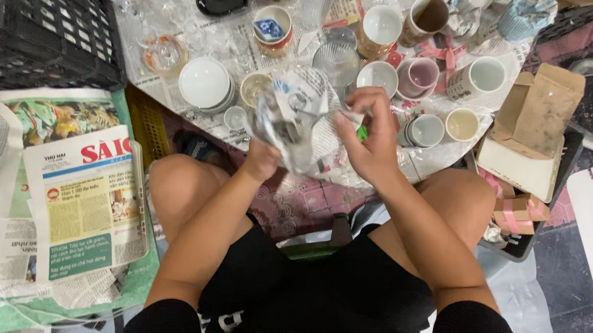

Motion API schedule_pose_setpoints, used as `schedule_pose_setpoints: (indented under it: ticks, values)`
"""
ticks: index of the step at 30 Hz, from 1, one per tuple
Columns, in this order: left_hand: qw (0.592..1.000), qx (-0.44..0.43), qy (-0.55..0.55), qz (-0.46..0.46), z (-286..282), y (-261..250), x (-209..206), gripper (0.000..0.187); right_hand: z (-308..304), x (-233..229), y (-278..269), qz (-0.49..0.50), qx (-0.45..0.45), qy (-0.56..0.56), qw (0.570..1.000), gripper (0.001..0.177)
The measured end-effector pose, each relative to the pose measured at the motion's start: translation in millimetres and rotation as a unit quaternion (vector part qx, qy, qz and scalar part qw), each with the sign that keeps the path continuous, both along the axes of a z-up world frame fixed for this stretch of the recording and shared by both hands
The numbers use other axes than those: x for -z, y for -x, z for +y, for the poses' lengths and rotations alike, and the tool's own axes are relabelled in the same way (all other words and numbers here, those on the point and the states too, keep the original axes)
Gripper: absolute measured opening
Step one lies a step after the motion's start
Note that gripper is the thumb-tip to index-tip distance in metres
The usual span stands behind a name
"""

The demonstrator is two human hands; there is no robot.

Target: The person sits at a table and wraps small ceramic items, such as cups and bowls, in newspaper. They fold the paper around each item and place the wrapped bundle into a black plastic crate.

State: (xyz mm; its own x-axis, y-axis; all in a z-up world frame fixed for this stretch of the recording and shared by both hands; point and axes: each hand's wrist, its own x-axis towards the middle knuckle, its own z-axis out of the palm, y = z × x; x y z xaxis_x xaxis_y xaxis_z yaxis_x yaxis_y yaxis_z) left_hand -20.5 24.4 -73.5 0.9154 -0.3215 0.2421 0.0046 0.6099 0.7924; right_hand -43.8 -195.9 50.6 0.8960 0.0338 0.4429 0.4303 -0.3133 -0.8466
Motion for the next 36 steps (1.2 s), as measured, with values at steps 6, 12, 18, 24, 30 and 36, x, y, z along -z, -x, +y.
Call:
schedule_pose_setpoints:
  ticks: [6,12,18,24,30,36]
  values:
    - [0.987,0.02,0.106,0.121,18.3,-0.5,90.3,0.11,3.0,3.5,19.3,0.064,-0.069,-0.011,0.995,0.032]
    - [0.963,-0.066,0.169,0.198,22.5,-1.4,69.9,0.105,-4.7,14.0,29.6,-0.106,-0.123,0.079,0.984,0.026]
    - [0.958,-0.055,0.193,0.204,12.8,-2.7,61.7,0.101,-11.1,23.1,30.9,-0.166,-0.26,0.108,0.945,0.043]
    - [0.992,0.078,0.082,0.053,-1.3,-2.6,57.9,0.095,-21.0,4.6,29.5,0.001,-0.147,0.149,0.978,0.046]
    - [0.988,0.119,-0.082,0.048,-1.9,14.5,23.1,0.093,-17.6,-7.5,27.0,-0.114,-0.092,0.341,0.929,0.046]
    - [0.978,0.135,-0.083,0.137,-1.5,18.3,16.2,0.087,-10.9,-16.7,27.2,-0.13,-0.116,0.36,0.916,0.084]
